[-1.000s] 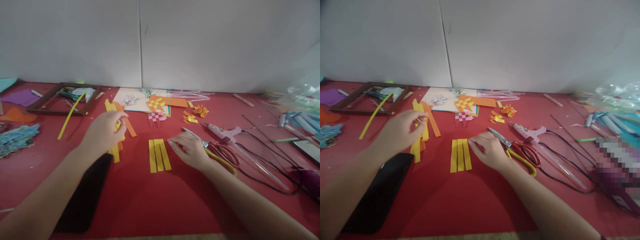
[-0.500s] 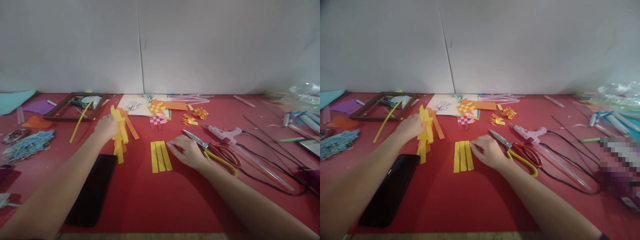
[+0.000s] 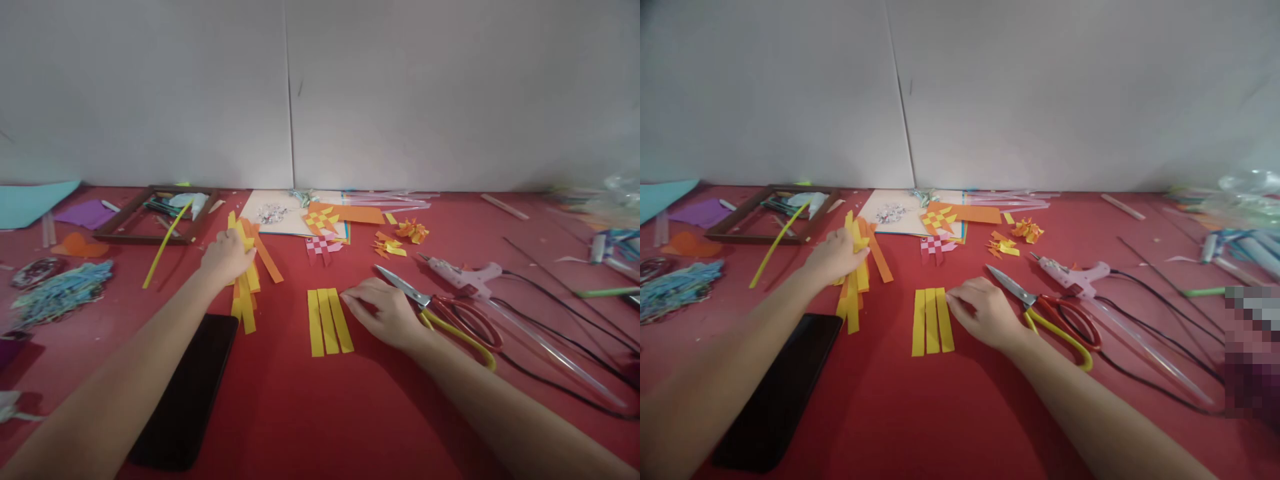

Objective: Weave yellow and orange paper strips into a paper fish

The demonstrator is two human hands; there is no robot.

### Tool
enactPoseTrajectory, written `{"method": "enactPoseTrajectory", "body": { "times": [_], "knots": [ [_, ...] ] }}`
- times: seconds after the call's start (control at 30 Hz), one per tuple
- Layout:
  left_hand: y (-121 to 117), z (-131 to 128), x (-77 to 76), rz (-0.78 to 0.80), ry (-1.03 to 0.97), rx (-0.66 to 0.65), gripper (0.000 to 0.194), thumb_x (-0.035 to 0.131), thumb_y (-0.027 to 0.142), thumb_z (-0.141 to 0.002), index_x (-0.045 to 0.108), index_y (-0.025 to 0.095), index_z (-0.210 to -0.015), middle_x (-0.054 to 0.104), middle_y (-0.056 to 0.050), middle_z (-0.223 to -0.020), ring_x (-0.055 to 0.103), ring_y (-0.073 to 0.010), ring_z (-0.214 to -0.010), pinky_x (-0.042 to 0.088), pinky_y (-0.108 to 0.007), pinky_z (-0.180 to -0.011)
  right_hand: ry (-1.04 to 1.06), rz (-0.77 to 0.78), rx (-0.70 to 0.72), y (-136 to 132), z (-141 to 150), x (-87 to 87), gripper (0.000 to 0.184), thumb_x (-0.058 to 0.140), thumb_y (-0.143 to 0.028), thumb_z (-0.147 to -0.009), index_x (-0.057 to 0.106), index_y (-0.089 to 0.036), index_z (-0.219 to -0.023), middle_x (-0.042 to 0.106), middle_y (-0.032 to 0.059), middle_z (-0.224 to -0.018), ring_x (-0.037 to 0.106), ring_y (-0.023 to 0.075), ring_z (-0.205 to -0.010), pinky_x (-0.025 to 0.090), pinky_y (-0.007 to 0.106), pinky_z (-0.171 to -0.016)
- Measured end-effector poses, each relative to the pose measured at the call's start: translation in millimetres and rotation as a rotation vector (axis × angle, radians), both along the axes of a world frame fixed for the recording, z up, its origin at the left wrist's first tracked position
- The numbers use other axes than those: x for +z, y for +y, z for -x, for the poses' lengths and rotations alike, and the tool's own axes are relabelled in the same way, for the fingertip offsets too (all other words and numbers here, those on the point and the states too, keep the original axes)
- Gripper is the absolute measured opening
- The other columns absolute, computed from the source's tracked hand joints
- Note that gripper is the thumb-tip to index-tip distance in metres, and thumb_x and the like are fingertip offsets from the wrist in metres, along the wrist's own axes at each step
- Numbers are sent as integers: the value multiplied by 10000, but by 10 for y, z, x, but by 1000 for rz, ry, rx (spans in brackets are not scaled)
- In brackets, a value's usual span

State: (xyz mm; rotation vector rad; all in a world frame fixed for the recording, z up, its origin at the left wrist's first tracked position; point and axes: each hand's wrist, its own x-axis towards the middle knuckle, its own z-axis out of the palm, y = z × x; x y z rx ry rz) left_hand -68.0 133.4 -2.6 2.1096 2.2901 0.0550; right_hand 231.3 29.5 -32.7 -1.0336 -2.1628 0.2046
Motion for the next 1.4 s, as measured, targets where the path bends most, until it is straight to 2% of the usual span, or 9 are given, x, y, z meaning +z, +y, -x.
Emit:
{"method": "enactPoseTrajectory", "body": {
  "times": [0.3,0.47,0.6,0.73,0.8,0.9,1.03,1.2,1.4],
  "knots": [
    [11,111,57,12,-75,-28,386,486,238,-874,484,35,-1202,610,-271,-1178,615,-384,-1118,512,-449,-872,0,42,4,9,3,-16,194,519,-222,-931,696,-188,-859,694,32,-702,622,143,-646,495,286,-663],
    [7,208,14,-43,-124,-50,486,444,227,-862,400,57,-1315,652,-237,-1120,674,-359,-981,525,-442,-785,37,51,-1,3,60,66,203,513,-233,-933,691,-186,-847,707,40,-738,632,142,-687,493,282,-681],
    [-4,289,-20,-79,-176,-139,535,407,206,-852,394,121,-1381,671,-181,-1117,668,-322,-999,518,-422,-815,-55,170,31,51,356,222,227,484,-245,-935,689,-189,-857,703,48,-786,620,150,-747,475,281,-705],
    [8,354,-68,-106,-224,-251,444,401,197,-819,588,164,-1221,671,-132,-1164,618,-284,-1116,473,-371,-948,-274,322,37,345,844,409,200,501,-231,-901,687,-198,-835,701,54,-864,622,171,-827,460,286,-735],
    [23,377,-99,-126,-240,-259,422,404,196,-804,622,146,-1162,675,-137,-1155,613,-283,-1115,466,-365,-962,-298,373,-13,600,1096,469,198,495,-210,-889,677,-191,-813,703,60,-876,631,175,-807,460,280,-696],
    [40,401,-139,-139,-249,-247,409,413,215,-803,630,117,-1135,689,-153,-1068,637,-299,-1036,489,-387,-911,-317,461,-127,995,1432,487,211,519,-291,-891,673,-163,-955,710,110,-956,653,219,-862,484,298,-698],
    [38,425,-157,-143,-255,-250,378,413,239,-820,641,112,-1094,690,-149,-1020,647,-296,-984,501,-387,-872,-328,550,-234,1277,1763,413,502,636,-476,-812,624,-100,-1142,638,211,-1179,597,353,-1095,521,401,-795],
    [28,456,-172,-144,-275,-246,365,417,235,-829,631,124,-1104,682,-141,-1106,646,-273,-995,499,-362,-879,-311,589,-282,1287,1916,306,548,674,-413,-833,549,-108,-1272,536,214,-1330,528,341,-1213,514,420,-902],
    [38,460,-200,-152,-281,-244,354,437,211,-817,635,133,-1100,678,-143,-1089,648,-266,-963,499,-364,-879,-364,661,-281,1380,1822,321,367,588,-354,-930,563,-162,-1242,592,95,-1242,616,218,-1058,537,435,-883]
  ]
}}
